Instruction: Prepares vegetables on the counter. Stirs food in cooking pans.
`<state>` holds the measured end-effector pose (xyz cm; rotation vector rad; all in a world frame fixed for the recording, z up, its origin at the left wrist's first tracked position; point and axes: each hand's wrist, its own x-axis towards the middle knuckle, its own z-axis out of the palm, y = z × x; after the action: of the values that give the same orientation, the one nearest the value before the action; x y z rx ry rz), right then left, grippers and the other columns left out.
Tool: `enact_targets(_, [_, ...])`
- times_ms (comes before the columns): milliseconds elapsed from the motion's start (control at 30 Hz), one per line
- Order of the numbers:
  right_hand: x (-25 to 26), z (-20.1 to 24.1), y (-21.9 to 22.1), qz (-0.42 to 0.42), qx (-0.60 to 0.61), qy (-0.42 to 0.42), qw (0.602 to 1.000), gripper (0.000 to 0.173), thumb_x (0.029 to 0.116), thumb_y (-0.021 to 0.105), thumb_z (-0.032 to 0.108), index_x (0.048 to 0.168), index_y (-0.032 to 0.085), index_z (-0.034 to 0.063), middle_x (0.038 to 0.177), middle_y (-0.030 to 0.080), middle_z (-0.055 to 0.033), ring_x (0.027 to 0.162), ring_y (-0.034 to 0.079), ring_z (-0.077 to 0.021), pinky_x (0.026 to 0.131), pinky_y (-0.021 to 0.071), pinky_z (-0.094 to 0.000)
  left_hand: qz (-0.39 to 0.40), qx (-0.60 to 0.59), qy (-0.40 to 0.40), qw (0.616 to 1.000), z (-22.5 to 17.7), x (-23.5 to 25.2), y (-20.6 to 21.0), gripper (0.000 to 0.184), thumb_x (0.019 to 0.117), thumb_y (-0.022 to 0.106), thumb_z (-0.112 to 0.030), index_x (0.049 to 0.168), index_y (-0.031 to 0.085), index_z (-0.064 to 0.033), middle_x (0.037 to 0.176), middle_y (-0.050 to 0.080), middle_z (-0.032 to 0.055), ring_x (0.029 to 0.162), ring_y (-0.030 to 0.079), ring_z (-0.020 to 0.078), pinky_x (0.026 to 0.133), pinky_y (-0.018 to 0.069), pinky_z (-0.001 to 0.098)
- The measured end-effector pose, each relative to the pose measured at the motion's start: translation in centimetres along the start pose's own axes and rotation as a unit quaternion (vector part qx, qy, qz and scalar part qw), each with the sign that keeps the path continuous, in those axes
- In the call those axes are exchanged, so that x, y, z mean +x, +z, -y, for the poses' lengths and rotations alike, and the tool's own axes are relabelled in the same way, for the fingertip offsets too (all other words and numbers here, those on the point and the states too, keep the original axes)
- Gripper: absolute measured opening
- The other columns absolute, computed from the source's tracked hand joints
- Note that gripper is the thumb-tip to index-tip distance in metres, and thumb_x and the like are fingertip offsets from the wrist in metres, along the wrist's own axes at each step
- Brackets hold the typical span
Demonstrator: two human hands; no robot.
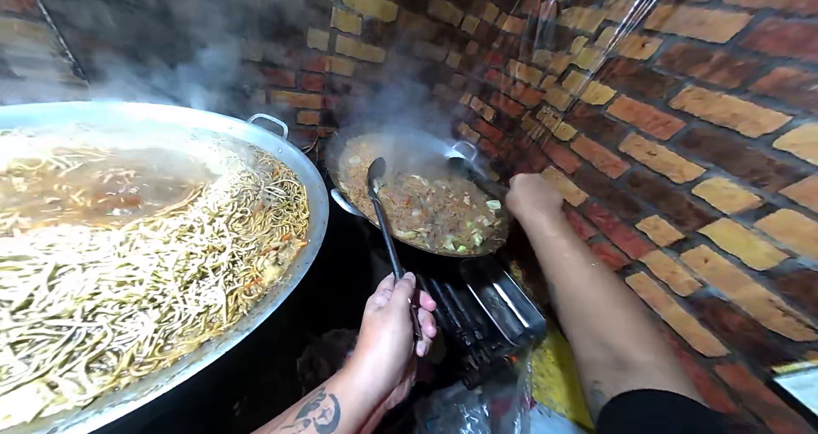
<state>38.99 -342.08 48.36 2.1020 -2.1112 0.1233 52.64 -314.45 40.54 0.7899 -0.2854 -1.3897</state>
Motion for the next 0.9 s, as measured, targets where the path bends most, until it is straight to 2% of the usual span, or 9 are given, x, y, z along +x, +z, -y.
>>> enact_targets(133, [2.2,2.5,2.7,0.069,0.102,-0.001,0.992,0.033,0.0967,0.064,0.015,0.123,0.066,-0.0048,0.128,0.064,-0.0307,0.121,0.062,-0.0473,0.097,0.0477,-0.0697,0.0,0.011,0.001,1.0,-0.1,-0.1,-0.4,0.027,0.1135,0.028,-0.016,0.132,0.044,-0.0038,0.074,0.057,0.0047,0.043,0.046,0.0041,0.038,0.0384,0.0153])
enact_targets(267, [0.8,3.4,1.3,0.071,0.101,-0.047,0.991,0.032,0.0996,0.06,0.017,0.124,0.067,-0.0019,0.127,0.065,-0.0298,0.121,0.062,-0.0478,0.096,0.0474,-0.0707,-0.012,-0.006,0.001,1.0,-0.2,-0.1,-0.4,0.028,0.1135,0.028,-0.015,0.134,0.043,-0.0039,0.073,0.056,0.004,0.042,0.045,0.0034,0.037,0.037,0.0148])
enact_targets(400, [-3.2,2.5,-1.1,0.03,0.039,-0.133,0.99,0.025,0.1032,0.057,0.019,0.116,0.07,0.0026,0.115,0.069,-0.0273,0.11,0.066,-0.048,0.087,0.051,-0.0697,-0.01,-0.016,0.003,1.0,-0.2,-0.1,0.2,0.028,0.1137,0.028,-0.016,0.135,0.042,-0.0042,0.073,0.056,0.0034,0.043,0.046,0.0033,0.037,0.0375,0.0145])
enact_targets(533, [-10.2,0.8,-4.9,-0.05,-0.07,-0.198,0.976,0.013,0.0991,0.063,0.014,0.106,0.071,0.0063,0.096,0.071,-0.0238,0.095,0.07,-0.0463,0.073,0.0539,-0.0643,-0.007,-0.021,0.002,1.0,-0.1,-0.1,0.6,0.031,0.1145,0.028,-0.02,0.136,0.043,-0.0042,0.075,0.056,0.0036,0.044,0.046,0.0032,0.038,0.037,0.0141])
enact_targets(600, [-13.0,-1.1,-6.7,-0.101,-0.096,-0.213,0.967,0.014,0.0953,0.068,0.012,0.107,0.074,0.0101,0.089,0.071,-0.0224,0.086,0.07,-0.0466,0.065,0.0532,-0.0644,-0.011,-0.019,-0.009,1.0,-0.1,-0.1,0.6,0.032,0.1148,0.028,-0.023,0.137,0.043,-0.0049,0.074,0.056,0.0034,0.044,0.046,0.0032,0.038,0.0373,0.014])
enact_targets(667, [-15.6,-2.9,-8.3,-0.125,-0.123,-0.223,0.959,0.019,0.0928,0.072,0.01,0.111,0.076,0.0131,0.088,0.071,-0.0199,0.082,0.07,-0.0445,0.062,0.0531,-0.0623,-0.013,-0.018,-0.017,1.0,-0.2,0.0,0.6,0.033,0.1148,0.028,-0.024,0.136,0.043,-0.0048,0.073,0.055,0.0031,0.043,0.046,0.0027,0.037,0.0371,0.0136])
enact_targets(767, [-18.2,-3.7,-8.4,-0.114,-0.175,-0.235,0.949,0.007,0.0919,0.073,0.011,0.098,0.074,0.0131,0.079,0.069,-0.0152,0.075,0.069,-0.0396,0.055,0.0522,-0.056,-0.008,-0.023,-0.02,0.999,-0.3,-0.1,0.4,0.034,0.1148,0.027,-0.024,0.137,0.043,-0.0043,0.073,0.056,0.0034,0.043,0.045,0.0028,0.037,0.0365,0.0137])
enact_targets(833, [-18.1,-2.2,-7.4,-0.064,-0.192,-0.211,0.956,0.008,0.0955,0.067,0.011,0.099,0.074,0.0122,0.083,0.07,-0.0164,0.081,0.071,-0.0398,0.059,0.0528,-0.0547,-0.008,-0.021,-0.022,0.999,-0.4,-0.2,0.4,0.034,0.1148,0.027,-0.023,0.138,0.043,-0.0048,0.073,0.055,0.0031,0.043,0.045,0.0029,0.038,0.0359,0.0138])
enact_targets(900, [-16.2,0.2,-5.9,0.008,-0.172,-0.171,0.97,0.015,0.0986,0.059,0.01,0.105,0.072,0.0083,0.095,0.071,-0.0208,0.094,0.07,-0.0422,0.069,0.0529,-0.0572,-0.007,-0.017,-0.023,1.0,-0.4,-0.2,0.5,0.035,0.1148,0.026,-0.024,0.138,0.043,-0.0049,0.073,0.055,0.003,0.044,0.045,0.0033,0.038,0.0362,0.0139])
